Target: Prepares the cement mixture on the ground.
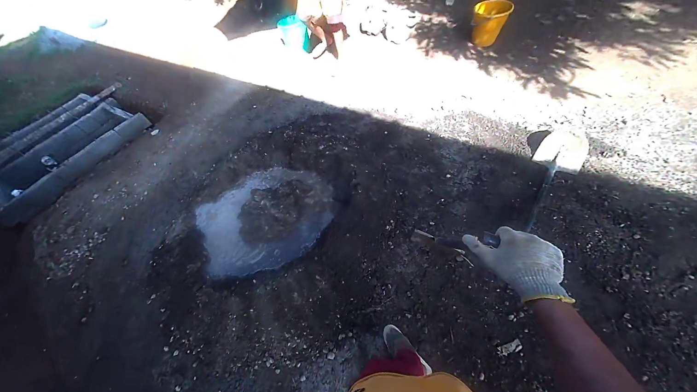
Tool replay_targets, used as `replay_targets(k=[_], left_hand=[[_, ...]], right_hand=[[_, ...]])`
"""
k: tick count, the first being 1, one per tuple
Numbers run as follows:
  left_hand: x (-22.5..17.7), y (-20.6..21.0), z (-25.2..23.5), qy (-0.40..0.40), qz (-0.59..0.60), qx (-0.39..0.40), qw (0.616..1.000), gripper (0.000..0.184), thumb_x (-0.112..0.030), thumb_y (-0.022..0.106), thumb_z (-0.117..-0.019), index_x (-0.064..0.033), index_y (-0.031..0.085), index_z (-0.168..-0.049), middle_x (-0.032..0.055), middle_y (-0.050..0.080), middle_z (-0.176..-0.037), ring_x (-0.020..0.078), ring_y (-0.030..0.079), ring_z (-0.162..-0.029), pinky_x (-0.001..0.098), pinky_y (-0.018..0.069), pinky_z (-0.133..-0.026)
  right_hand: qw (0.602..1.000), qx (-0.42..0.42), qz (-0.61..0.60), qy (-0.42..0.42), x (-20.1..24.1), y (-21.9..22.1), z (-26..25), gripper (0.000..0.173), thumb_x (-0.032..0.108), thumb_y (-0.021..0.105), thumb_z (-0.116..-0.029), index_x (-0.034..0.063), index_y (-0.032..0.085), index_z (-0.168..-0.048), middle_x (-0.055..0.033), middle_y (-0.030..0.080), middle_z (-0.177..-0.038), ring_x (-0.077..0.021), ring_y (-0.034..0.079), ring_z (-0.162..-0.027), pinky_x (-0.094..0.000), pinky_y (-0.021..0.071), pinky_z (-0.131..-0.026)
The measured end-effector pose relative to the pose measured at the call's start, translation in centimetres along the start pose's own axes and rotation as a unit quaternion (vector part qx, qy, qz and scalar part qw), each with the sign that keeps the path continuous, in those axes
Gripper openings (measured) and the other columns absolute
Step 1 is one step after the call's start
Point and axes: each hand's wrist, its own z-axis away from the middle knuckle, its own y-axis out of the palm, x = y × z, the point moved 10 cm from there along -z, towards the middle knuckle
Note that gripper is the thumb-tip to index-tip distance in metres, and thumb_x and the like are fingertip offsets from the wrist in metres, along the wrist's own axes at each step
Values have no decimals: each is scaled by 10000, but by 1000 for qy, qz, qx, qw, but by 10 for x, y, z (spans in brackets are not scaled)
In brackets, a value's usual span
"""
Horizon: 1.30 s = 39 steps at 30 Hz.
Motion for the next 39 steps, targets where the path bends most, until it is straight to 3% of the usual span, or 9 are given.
replay_targets(k=[7, 16, 23, 27, 37, 39], left_hand=[[13, 8, -18, -9, 13, 2, 1000, 371, -359, 641, -1029, -24, 718, -1168, 177, 739, -1083, 296, 704, -1015, 507, 550, -933], [24, 17, -8, -33, 20, -2, 999, 369, -346, 637, -1034, -14, 709, -1177, 183, 734, -1078, 296, 700, -996, 498, 547, -916], [10, 14, -6, -32, 2, 3, 999, 372, -346, 642, -1031, -14, 707, -1186, 184, 736, -1096, 300, 702, -1029, 501, 545, -946], [-1, 12, -10, -24, -10, 11, 1000, 376, -354, 650, -1024, -19, 705, -1185, 176, 739, -1092, 291, 706, -1026, 497, 549, -947], [-23, 12, -17, -14, -24, 23, 999, 386, -348, 653, -1023, -9, 692, -1205, 181, 733, -1111, 291, 703, -1038, 489, 547, -959], [-25, 12, -17, -13, -33, 25, 999, 389, -351, 651, -1024, -10, 694, -1204, 179, 733, -1121, 290, 703, -1050, 491, 547, -967]], right_hand=[[1000, -5, -4, 8, 0, -2, -3, 792, 852, 491, -842, 88, 686, -919, -205, 708, -877, -433, 701, -901, -655, 509, -724], [998, -57, -22, 1, -6, -2, -9, 827, 908, 428, -802, 110, 641, -851, -199, 654, -744, -438, 670, -718, -641, 471, -559], [998, -61, -26, 10, -13, -9, -18, 849, 901, 405, -815, 85, 637, -854, -227, 661, -779, -466, 678, -777, -665, 470, -580], [998, -41, -19, 41, -19, -12, -22, 858, 904, 415, -800, 85, 663, -864, -230, 695, -842, -457, 697, -847, -680, 495, -660], [997, -54, -36, 46, -39, -8, -22, 864, 900, 419, -798, 75, 663, -876, -244, 686, -824, -478, 689, -825, -680, 483, -638], [996, -68, -47, 37, -41, -6, -19, 841, 894, 425, -801, 84, 643, -860, -238, 661, -779, -481, 673, -771, -669, 463, -583]])
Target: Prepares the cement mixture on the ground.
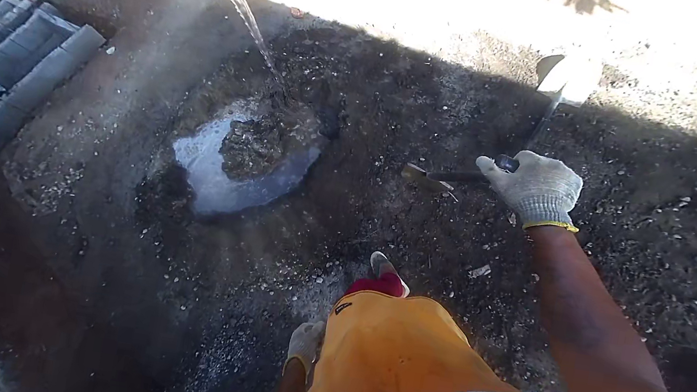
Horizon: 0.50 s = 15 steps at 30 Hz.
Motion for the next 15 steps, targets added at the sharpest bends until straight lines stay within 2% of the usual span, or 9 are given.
replay_targets(k=[3, 9, 15], left_hand=[[-2, -1, 3, -4, -5, 4, 1000, 382, -348, 643, -1029, -13, 696, -1204, 175, 734, -1128, 284, 701, -1061, 483, 544, -973], [-5, -4, 5, -3, 21, 0, 1000, 361, -309, 653, -1028, 9, 687, -1196, 189, 729, -1103, 284, 699, -1023, 470, 544, -949], [-9, -6, 9, 4, -2, 1, 1000, 351, -299, 628, -1043, 6, 686, -1206, 195, 721, -1133, 292, 688, -1055, 478, 529, -970]], right_hand=[[1000, -5, -6, -5, -1, 0, 2, 833, 894, 419, -803, 91, 634, -858, -229, 650, -755, -476, 668, -742, -663, 450, -551], [1000, 10, 16, 5, 5, -2, -8, 878, 904, 405, -803, 67, 661, -871, -238, 689, -826, -474, 691, -829, -682, 482, -642], [999, 24, 20, 7, 10, -2, -8, 873, 898, 404, -811, 63, 652, -864, -247, 685, -832, -473, 692, -833, -674, 487, -636]])
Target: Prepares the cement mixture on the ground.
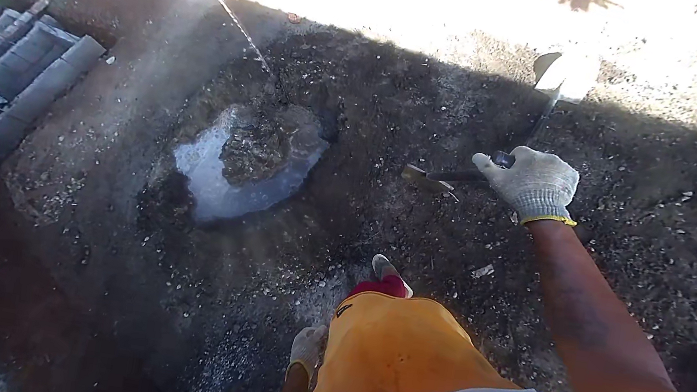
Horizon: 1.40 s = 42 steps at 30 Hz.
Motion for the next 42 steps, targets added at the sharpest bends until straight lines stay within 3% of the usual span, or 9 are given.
replay_targets(k=[14, 17, 23, 42], left_hand=[[23, 1, -3, -7, 14, -10, 1000, 380, -353, 636, -1031, -18, 696, -1199, 175, 734, -1105, 285, 704, -1025, 490, 550, -944], [26, 3, -3, -16, 21, -8, 1000, 381, -353, 636, -1031, -20, 696, -1208, 175, 734, -1118, 283, 704, -1043, 486, 551, -955], [34, 2, -5, -15, 20, -6, 1000, 394, -373, 650, -1021, -26, 701, -1201, 171, 733, -1135, 283, 698, -1073, 492, 539, -982], [36, 3, 1, -12, 3, 6, 1000, 414, -411, 627, -1021, -48, 698, -1207, 165, 724, -1150, 283, 686, -1092, 503, 525, -992]], right_hand=[[1000, -1, -3, -7, 3, 1, 8, 869, 899, 405, -808, 64, 643, -856, -243, 676, -810, -474, 686, -821, -676, 480, -634], [1000, -20, -9, -21, -1, 5, 11, 862, 905, 404, -803, 73, 624, -845, -243, 651, -769, -485, 671, -770, -669, 459, -570], [1000, -14, -11, -23, -5, 10, 17, 889, 932, 375, -790, 83, 622, -879, -246, 638, -765, -489, 659, -739, -671, 447, -545], [1000, -1, 7, -10, 4, 11, 15, 926, 924, 409, -806, 47, 665, -953, -300, 683, -904, -519, 677, -920, -726, 464, -708]])
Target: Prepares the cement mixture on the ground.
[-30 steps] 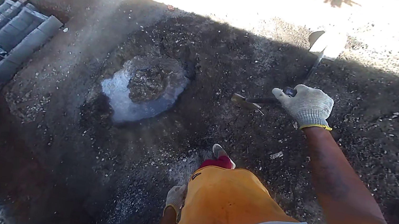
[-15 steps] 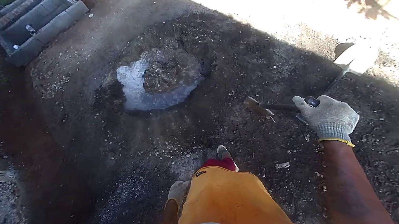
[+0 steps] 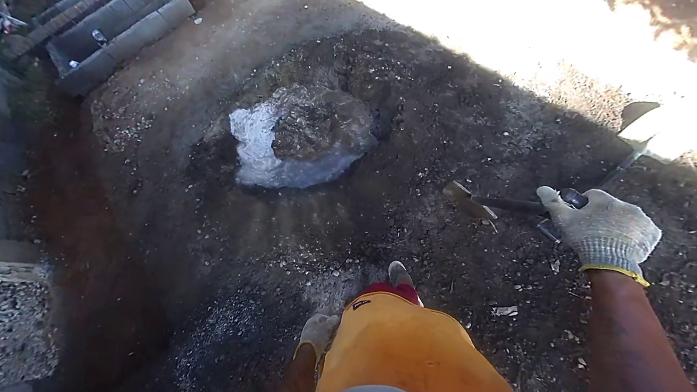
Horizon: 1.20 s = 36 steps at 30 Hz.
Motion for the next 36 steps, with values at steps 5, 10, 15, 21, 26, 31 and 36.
replay_targets(k=[5, 10, 15, 21, 26, 31, 36], left_hand=[[2, 1, -4, 2, 7, -2, 1000, 426, -422, 633, -1017, -43, 699, -1198, 166, 729, -1133, 285, 694, -1069, 502, 537, -974], [4, 1, -4, -3, 8, 2, 1000, 423, -418, 632, -1020, -41, 699, -1200, 169, 724, -1148, 286, 688, -1089, 501, 529, -989], [9, 2, -3, -12, 34, 0, 999, 419, -398, 637, -1023, -29, 686, -1217, 172, 727, -1139, 281, 695, -1070, 486, 540, -973], [13, 1, -4, -6, 24, -4, 1000, 412, -405, 643, -1018, -35, 696, -1191, 162, 733, -1103, 272, 701, -1036, 483, 547, -952], [13, -1, -3, -2, 18, -2, 1000, 407, -398, 636, -1022, -36, 696, -1198, 164, 730, -1125, 277, 695, -1062, 485, 537, -973], [13, -2, 1, 2, 27, -2, 1000, 414, -403, 636, -1020, -38, 699, -1206, 162, 729, -1151, 273, 693, -1090, 491, 534, -998], [16, -1, 0, -4, 31, -6, 999, 397, -387, 638, -1023, -32, 700, -1189, 169, 727, -1138, 283, 690, -1082, 494, 533, -984]], right_hand=[[1000, 2, 0, 0, 1, 0, 0, 912, 917, 417, -813, 50, 669, -939, -295, 683, -894, -518, 674, -917, -719, 465, -705], [1000, -1, 8, 0, 1, 0, 1, 914, 917, 413, -814, 49, 669, -943, -287, 688, -896, -513, 679, -919, -711, 470, -704], [1000, 0, 10, -2, 4, -1, 5, 893, 898, 421, -827, 46, 667, -924, -289, 689, -893, -507, 683, -918, -705, 473, -705], [1000, -2, 8, -3, 6, -1, 13, 874, 885, 432, -832, 45, 665, -908, -285, 689, -881, -500, 686, -912, -695, 477, -704], [1000, 0, 10, -3, 6, 0, 18, 883, 888, 426, -833, 41, 662, -916, -287, 690, -890, -499, 687, -917, -694, 478, -708], [1000, 4, 5, -4, 7, 1, 20, 887, 885, 434, -832, 37, 672, -938, -292, 691, -909, -502, 685, -933, -705, 478, -724], [1000, 5, 2, -13, 10, 2, 25, 884, 882, 436, -837, 34, 668, -931, -281, 692, -896, -491, 687, -920, -694, 479, -718]])
